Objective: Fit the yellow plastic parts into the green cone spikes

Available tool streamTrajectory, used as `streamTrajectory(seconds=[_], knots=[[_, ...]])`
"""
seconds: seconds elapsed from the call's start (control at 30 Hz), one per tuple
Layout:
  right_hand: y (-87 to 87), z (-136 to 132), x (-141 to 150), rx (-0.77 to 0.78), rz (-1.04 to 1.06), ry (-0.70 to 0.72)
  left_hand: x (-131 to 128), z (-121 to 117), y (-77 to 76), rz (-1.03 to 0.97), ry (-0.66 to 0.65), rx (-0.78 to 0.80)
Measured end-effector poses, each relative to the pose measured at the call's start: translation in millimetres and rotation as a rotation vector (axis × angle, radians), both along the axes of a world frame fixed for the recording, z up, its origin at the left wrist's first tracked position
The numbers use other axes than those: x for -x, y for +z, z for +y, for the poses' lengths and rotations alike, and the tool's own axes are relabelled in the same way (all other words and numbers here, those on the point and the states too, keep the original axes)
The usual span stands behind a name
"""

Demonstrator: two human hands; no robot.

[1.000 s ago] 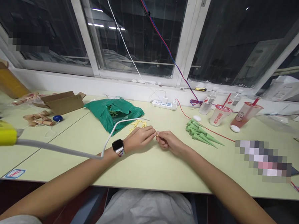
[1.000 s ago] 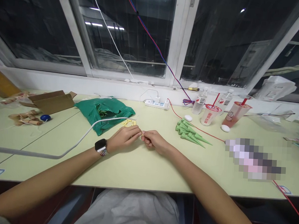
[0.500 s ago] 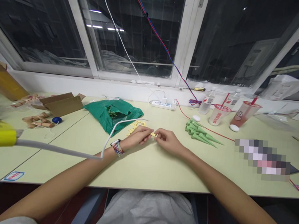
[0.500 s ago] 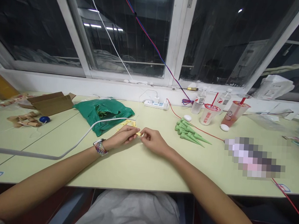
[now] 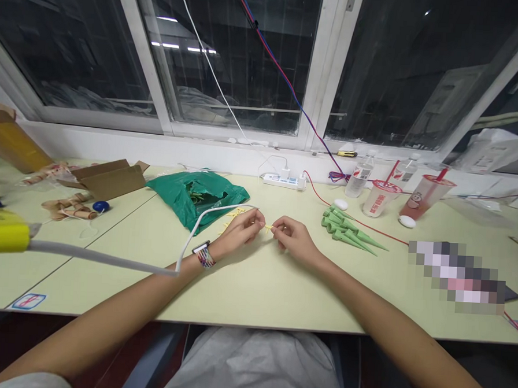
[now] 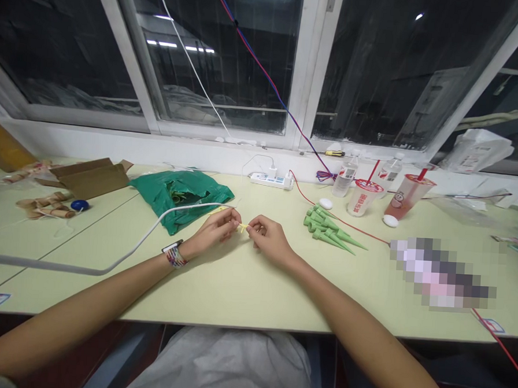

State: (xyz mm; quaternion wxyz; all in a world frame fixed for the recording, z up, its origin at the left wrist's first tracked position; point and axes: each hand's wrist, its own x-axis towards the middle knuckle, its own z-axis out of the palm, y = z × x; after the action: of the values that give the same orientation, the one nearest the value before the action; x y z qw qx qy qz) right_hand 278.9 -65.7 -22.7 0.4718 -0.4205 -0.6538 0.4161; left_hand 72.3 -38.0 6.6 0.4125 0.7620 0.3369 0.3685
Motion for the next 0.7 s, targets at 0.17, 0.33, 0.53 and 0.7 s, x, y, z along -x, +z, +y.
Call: streamTrajectory(seconds=[0.17, 0.33, 0.53, 0.7], knots=[[-0.9, 0.8, 0.4, -0.004, 0.017, 0.008, 1.8, 2.6, -1.8, 0.068, 0.018, -0.036], [0.7, -0.6, 0.5, -0.016, 0.005, 0.004, 3.7, 4.6, -4.3, 0.059, 0.019, 0.005], [-1.1, 1.2, -0.5, -0.006, 0.003, -0.004, 4.3, 5.2, -2.4, 0.082, -0.01, -0.044], [-1.6, 1.4, -0.2, -0.008, 0.002, 0.005, 4.8, 5.4, -3.0, 0.12, 0.023, -0.026]])
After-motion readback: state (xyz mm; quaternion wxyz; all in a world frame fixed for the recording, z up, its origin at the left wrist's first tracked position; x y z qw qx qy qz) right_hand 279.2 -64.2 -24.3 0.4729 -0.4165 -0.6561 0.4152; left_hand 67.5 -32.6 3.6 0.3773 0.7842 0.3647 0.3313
